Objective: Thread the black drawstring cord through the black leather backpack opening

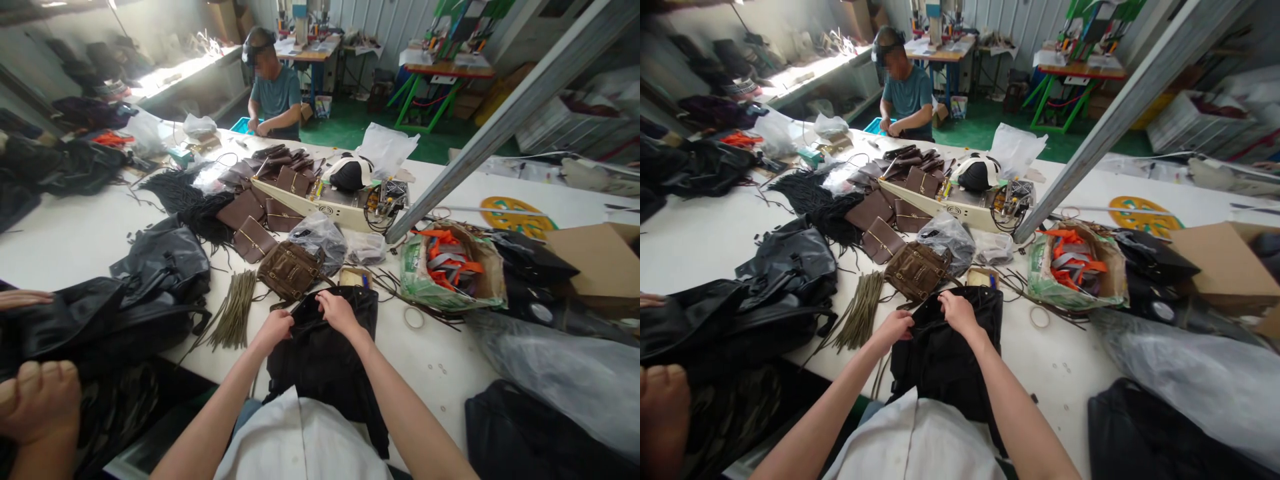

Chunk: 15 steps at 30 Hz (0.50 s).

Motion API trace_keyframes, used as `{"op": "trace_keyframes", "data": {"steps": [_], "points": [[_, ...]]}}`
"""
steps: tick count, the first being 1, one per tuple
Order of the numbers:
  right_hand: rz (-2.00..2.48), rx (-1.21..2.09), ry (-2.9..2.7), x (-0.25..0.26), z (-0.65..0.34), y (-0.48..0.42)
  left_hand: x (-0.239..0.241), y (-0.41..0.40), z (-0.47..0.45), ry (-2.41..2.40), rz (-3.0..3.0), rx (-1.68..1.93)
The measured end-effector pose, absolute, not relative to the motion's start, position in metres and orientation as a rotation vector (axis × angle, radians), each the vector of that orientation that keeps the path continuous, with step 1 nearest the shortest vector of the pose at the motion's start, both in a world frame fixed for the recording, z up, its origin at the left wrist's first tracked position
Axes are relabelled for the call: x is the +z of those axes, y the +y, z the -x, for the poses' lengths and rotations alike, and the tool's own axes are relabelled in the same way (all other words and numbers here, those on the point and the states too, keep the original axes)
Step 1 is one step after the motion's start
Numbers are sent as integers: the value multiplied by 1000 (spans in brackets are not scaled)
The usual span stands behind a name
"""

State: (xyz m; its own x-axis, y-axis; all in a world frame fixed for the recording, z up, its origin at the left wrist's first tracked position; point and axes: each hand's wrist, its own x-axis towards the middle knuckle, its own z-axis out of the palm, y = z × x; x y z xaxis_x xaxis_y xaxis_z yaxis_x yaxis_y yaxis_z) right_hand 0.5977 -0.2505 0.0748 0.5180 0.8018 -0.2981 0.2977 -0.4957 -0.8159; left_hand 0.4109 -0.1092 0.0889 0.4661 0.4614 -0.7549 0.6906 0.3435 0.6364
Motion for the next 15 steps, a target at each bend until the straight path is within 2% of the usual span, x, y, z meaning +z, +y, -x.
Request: {"op": "trace_keyframes", "data": {"steps": [3, 7, 15], "points": [[2007, 864, -768, 72, -602, -256, 88, -108, -406, 1124, -1272, -224], [1905, 588, -440, 82, -638, -254, 85, -108, -401, 1102, -1317, -198], [1712, 209, -391, 116, -670, -244, 84, -111, -398, 1055, -1339, -169]]}}
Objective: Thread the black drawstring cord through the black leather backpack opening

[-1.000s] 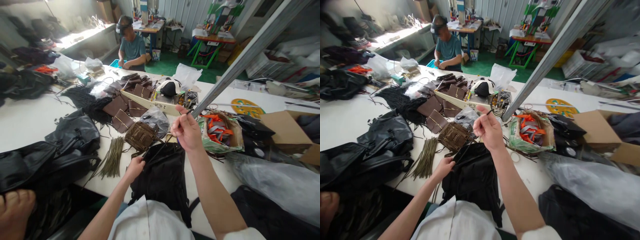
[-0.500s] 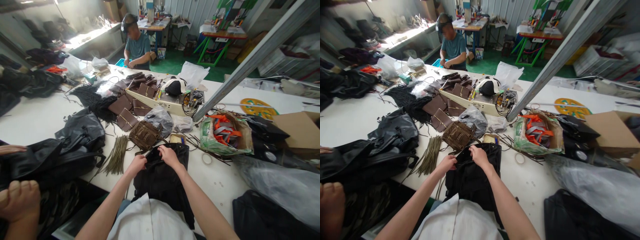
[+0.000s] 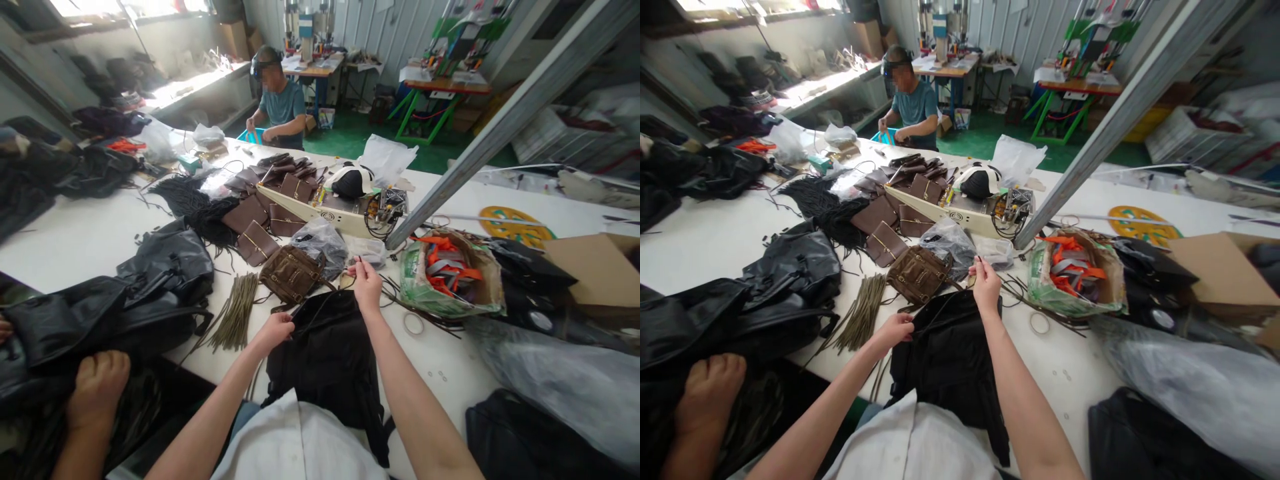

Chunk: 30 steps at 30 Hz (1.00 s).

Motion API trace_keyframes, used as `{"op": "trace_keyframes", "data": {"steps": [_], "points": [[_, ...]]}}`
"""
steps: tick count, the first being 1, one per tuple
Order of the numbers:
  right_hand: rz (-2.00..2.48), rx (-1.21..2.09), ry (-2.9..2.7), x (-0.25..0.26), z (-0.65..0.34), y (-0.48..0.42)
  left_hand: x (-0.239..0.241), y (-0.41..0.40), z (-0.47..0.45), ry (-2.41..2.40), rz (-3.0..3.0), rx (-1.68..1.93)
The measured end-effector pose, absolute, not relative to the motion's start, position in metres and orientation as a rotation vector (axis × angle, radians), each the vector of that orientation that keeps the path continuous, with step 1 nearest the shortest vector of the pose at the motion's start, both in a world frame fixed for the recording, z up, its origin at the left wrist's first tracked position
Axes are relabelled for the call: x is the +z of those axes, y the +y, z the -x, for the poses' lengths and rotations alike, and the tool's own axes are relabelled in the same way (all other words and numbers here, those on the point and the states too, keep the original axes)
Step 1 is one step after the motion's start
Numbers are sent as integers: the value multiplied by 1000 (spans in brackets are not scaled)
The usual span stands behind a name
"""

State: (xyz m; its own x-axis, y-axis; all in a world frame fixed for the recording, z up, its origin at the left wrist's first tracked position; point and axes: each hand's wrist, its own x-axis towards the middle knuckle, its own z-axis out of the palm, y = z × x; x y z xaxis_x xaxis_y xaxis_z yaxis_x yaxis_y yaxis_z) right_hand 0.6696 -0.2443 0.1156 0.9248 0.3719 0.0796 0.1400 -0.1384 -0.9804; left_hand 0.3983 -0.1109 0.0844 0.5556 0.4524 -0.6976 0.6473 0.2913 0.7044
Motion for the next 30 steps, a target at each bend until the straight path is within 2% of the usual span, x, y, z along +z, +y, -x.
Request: {"op": "trace_keyframes", "data": {"steps": [8, 17, 23, 30], "points": [[1260, 294, -447, 204, -656, -249, 89, -107, -395, 1083, -1205, -180], [1145, 318, -635, 291, -632, -271, 92, -103, -404, 1092, -1243, -170], [1143, 277, -715, 295, -616, -260, 87, -106, -394, 1074, -1238, -136], [1126, 726, -563, 278, -583, -222, 78, -108, -387, 1038, -1242, -100]]}}
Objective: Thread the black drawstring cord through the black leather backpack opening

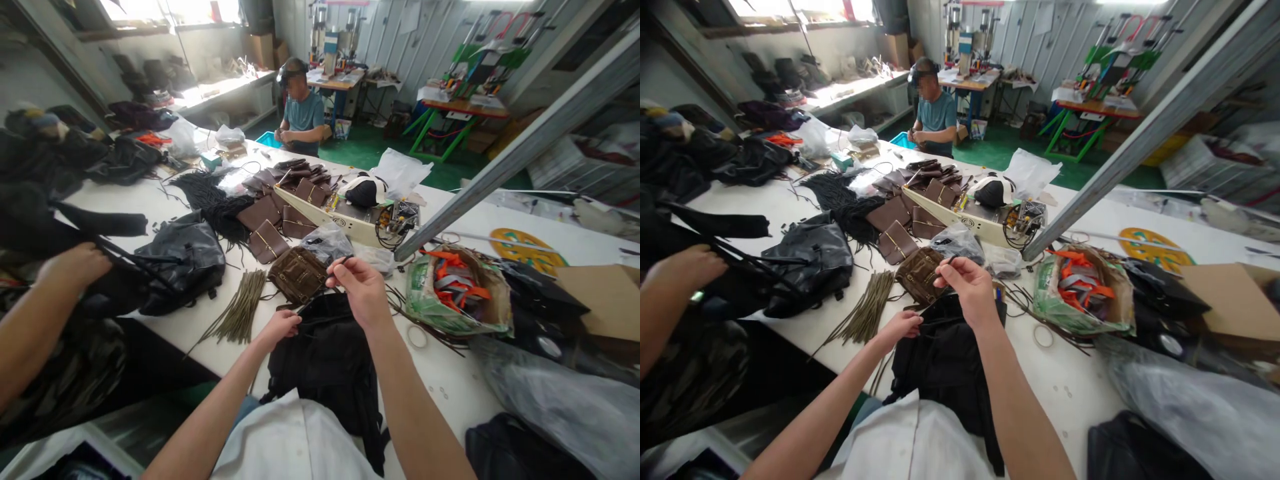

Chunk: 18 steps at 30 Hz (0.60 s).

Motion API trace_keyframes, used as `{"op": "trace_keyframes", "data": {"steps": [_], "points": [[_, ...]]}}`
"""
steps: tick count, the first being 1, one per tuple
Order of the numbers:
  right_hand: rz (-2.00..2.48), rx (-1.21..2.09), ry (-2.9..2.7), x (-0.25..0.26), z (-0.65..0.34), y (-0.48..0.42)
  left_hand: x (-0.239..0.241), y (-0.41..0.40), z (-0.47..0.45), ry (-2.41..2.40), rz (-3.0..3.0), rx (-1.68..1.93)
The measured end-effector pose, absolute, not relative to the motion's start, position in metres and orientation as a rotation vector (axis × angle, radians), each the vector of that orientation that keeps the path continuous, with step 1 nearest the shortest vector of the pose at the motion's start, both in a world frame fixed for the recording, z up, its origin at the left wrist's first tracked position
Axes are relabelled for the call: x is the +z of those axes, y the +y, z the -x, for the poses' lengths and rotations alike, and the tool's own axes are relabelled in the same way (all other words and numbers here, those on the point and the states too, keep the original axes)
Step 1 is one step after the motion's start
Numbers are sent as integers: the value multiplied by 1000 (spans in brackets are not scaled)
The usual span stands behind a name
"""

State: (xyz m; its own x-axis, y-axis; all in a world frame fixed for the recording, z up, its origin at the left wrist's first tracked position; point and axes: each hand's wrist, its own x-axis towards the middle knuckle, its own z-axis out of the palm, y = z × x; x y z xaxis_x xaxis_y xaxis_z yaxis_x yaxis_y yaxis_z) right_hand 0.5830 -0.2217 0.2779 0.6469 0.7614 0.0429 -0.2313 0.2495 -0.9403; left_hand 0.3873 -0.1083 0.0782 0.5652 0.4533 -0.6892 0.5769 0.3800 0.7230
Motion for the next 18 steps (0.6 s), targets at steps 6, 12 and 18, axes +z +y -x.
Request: {"op": "trace_keyframes", "data": {"steps": [6, 12, 18], "points": [[971, 853, -655, 300, -571, -192, 75, -108, -387, 990, -1257, -112], [991, 894, -729, 302, -564, -176, 66, -104, -383, 950, -1215, -73], [991, 903, -741, 295, -558, -161, 56, -92, -381, 898, -1146, 12]]}}
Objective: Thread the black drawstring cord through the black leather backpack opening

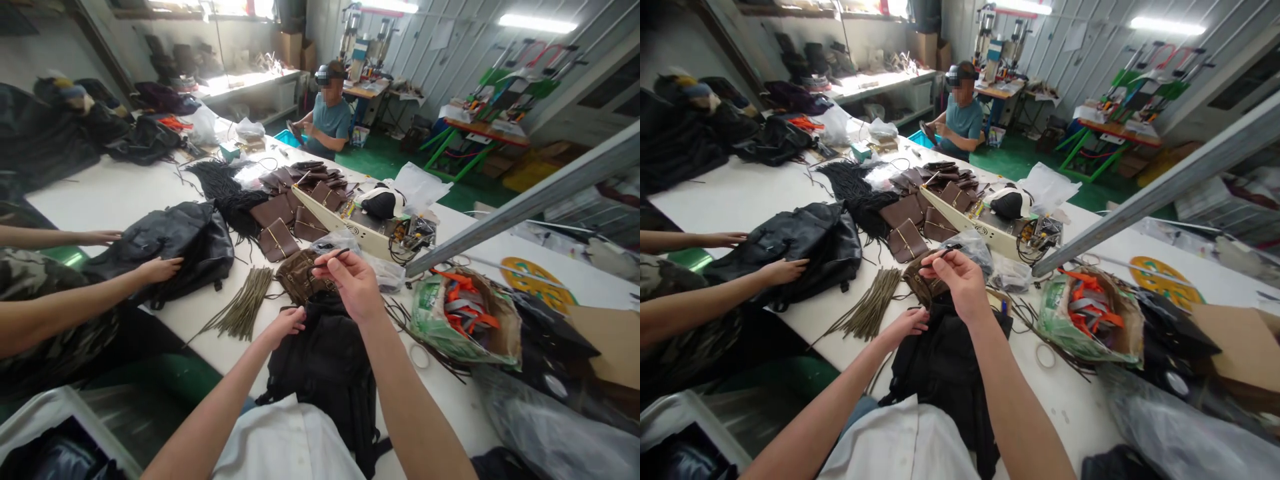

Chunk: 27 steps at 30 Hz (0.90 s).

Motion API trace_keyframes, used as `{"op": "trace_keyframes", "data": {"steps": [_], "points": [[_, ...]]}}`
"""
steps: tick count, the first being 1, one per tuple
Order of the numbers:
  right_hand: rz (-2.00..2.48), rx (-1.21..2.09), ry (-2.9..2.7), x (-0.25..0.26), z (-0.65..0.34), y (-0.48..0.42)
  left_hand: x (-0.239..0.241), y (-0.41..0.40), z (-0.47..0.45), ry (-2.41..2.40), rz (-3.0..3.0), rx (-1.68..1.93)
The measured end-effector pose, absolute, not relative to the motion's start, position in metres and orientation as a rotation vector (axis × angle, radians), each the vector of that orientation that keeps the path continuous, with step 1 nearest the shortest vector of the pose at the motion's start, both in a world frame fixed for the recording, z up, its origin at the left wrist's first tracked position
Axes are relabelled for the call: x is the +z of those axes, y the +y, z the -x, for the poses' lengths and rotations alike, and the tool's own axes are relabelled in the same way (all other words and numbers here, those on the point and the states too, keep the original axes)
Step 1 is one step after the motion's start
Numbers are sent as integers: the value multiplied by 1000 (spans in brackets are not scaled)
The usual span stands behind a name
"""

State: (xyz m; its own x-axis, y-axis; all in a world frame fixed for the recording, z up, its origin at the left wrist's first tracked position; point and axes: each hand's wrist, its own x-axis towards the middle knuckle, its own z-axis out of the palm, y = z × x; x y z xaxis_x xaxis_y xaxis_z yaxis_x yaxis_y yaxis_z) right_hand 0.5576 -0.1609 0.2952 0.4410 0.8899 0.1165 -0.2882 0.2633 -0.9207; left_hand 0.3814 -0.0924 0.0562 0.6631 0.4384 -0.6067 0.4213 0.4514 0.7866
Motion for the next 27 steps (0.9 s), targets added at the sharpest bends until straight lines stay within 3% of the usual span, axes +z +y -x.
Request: {"op": "trace_keyframes", "data": {"steps": [13, 16, 22, 27], "points": [[1073, 801, -780, 298, -572, -121, 33, -84, -392, 1034, -1147, 409], [1156, 820, -802, 290, -571, -111, 62, -73, -398, 915, -1160, 564], [1305, 888, -847, 272, -557, -84, 177, -27, -412, 400, -1212, 783], [1357, 837, -963, 241, -571, -64, 217, 5, -409, 601, -1444, 707]]}}
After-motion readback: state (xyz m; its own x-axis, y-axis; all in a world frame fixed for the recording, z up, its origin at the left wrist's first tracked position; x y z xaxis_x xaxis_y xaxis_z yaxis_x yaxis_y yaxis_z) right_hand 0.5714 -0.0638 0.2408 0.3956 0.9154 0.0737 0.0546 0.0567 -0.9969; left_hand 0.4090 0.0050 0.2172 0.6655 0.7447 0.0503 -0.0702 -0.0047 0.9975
